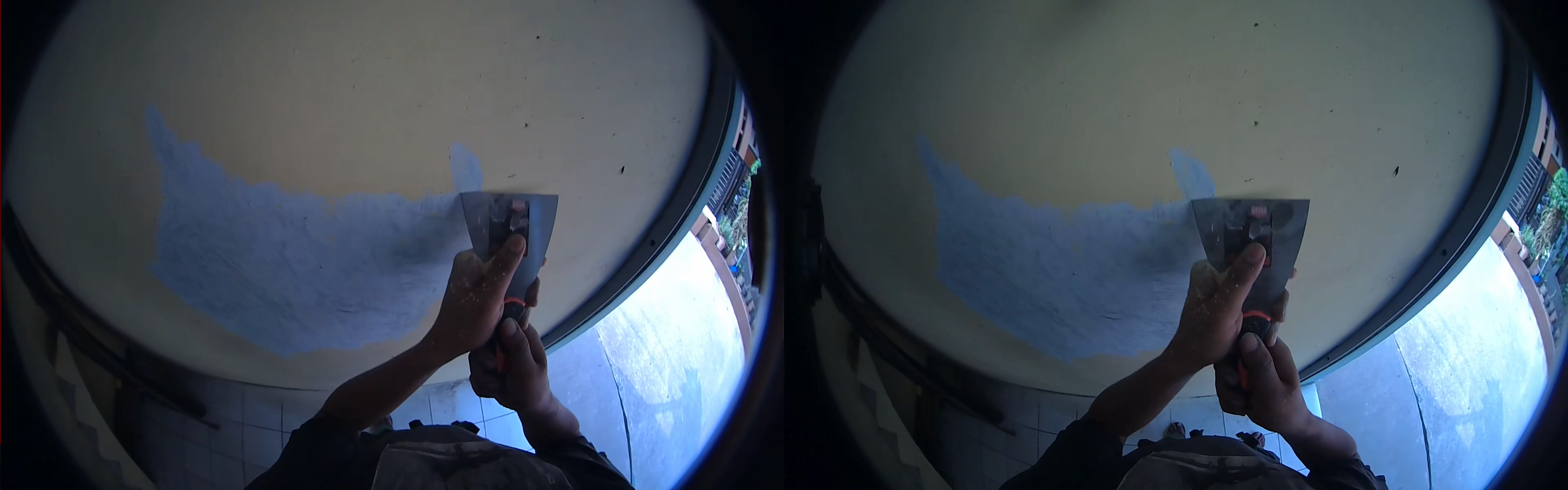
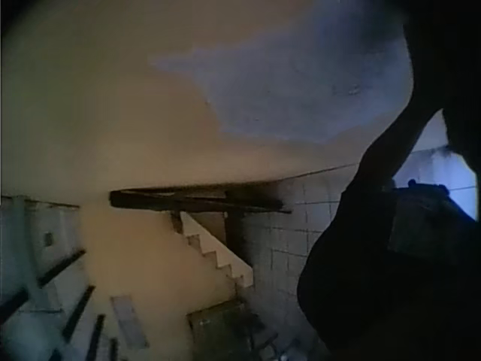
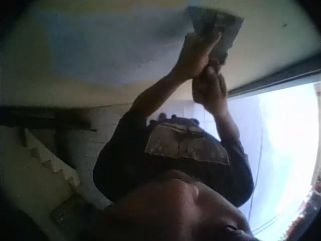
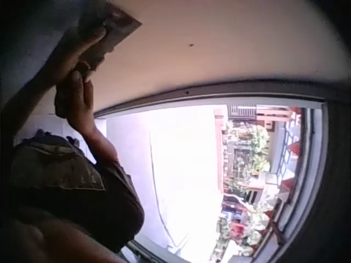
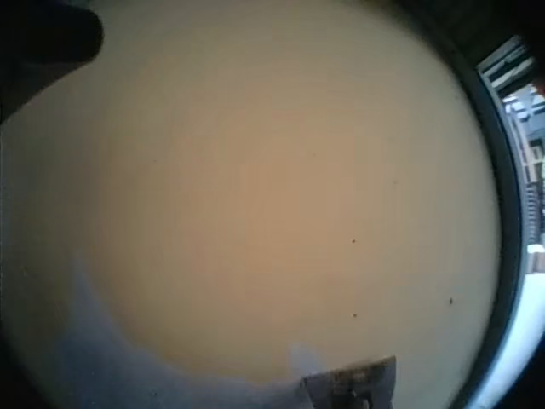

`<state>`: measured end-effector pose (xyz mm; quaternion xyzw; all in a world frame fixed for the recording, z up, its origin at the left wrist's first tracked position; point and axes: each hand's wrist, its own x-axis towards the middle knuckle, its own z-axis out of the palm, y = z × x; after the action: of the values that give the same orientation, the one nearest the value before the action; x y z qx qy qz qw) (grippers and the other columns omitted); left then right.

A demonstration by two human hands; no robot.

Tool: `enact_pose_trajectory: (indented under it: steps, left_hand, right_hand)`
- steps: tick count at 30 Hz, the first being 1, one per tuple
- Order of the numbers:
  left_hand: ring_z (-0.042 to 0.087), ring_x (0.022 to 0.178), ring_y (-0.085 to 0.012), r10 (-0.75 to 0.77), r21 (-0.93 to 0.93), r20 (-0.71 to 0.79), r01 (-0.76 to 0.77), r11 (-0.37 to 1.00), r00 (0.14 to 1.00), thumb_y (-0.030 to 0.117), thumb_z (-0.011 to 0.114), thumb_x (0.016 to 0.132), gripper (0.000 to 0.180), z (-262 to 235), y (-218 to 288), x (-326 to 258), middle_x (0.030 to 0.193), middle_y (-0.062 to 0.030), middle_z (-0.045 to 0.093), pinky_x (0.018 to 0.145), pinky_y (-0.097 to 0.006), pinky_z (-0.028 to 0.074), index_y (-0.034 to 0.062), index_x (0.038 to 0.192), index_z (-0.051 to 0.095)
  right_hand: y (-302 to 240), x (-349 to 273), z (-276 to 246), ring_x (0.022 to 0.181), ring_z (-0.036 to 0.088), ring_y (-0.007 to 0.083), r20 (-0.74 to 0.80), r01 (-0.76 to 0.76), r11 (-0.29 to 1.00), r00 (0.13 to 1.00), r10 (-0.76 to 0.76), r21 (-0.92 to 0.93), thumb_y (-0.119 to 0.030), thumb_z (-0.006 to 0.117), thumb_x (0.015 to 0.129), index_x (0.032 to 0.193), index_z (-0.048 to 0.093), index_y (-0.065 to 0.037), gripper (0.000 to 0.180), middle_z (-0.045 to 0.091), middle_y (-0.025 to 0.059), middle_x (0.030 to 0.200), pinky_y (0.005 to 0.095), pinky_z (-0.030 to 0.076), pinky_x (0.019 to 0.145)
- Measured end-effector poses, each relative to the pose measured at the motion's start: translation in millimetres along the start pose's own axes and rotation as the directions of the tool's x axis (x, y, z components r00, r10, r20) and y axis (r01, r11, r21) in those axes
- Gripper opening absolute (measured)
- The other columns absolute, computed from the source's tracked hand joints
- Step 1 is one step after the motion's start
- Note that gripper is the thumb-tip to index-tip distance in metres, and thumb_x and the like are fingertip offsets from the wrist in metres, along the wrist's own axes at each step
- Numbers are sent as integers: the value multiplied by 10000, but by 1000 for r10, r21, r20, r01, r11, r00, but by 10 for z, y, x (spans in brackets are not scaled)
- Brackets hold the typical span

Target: The person scrapes old paint or plaster from a wall with a paint scraper.

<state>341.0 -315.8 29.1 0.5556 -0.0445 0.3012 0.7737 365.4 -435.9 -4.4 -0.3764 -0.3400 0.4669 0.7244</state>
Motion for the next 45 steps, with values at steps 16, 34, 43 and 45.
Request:
enact_pose_trajectory:
  steps: [16, 34, 43, 45]
  left_hand:
    - [564, 458, -120, 0, -78, 15, 1, 997, 1000, 424, 508, 942, 450, -10, 332, 81, 614, -86, 589, 417, -237, 456, -15, 961, 607]
    - [588, 478, -130, 97, -9, -12, -97, 995, 995, 439, 520, 930, 459, 12, 182, 47, 633, -79, 606, 427, -237, 473, -10, 955, 607]
    - [220, 1375, -393, -211, -237, 678, 481, 844, 704, 551, 533, 865, 897, -736, -865, -815, 1515, -213, 117, 1110, -509, 205, 8, 1460, 139]
    - [335, 1315, -420, -231, -600, 637, 660, 452, 736, 525, 457, 911, 729, -1491, -1833, -1556, 1449, -235, 302, 1090, -511, 263, 33, 1422, 289]
  right_hand:
    - [-189, 141, 102, 385, 384, 100, 41, -20, 999, 999, 22, -41, -426, 394, 978, 1040, 392, -85, 347, 439, 37, 654, 234, 297, 336]
    - [-196, 23, 113, 410, 374, 99, -25, -56, 994, 998, 59, 98, -421, 364, 989, 1006, 407, -84, 341, 441, 47, 702, 229, 294, 354]
    - [-397, -793, -833, 433, 413, 55, 112, 9, 909, 993, 42, -416, -330, 536, 917, 1098, 491, 61, 433, 506, 38, 675, 205, 303, 395]
    - [-315, -1087, -1270, 469, 433, 49, 55, -233, 881, 959, 279, -412, -313, 522, 937, 1085, 499, 50, 393, 496, 7, 658, 199, 328, 425]
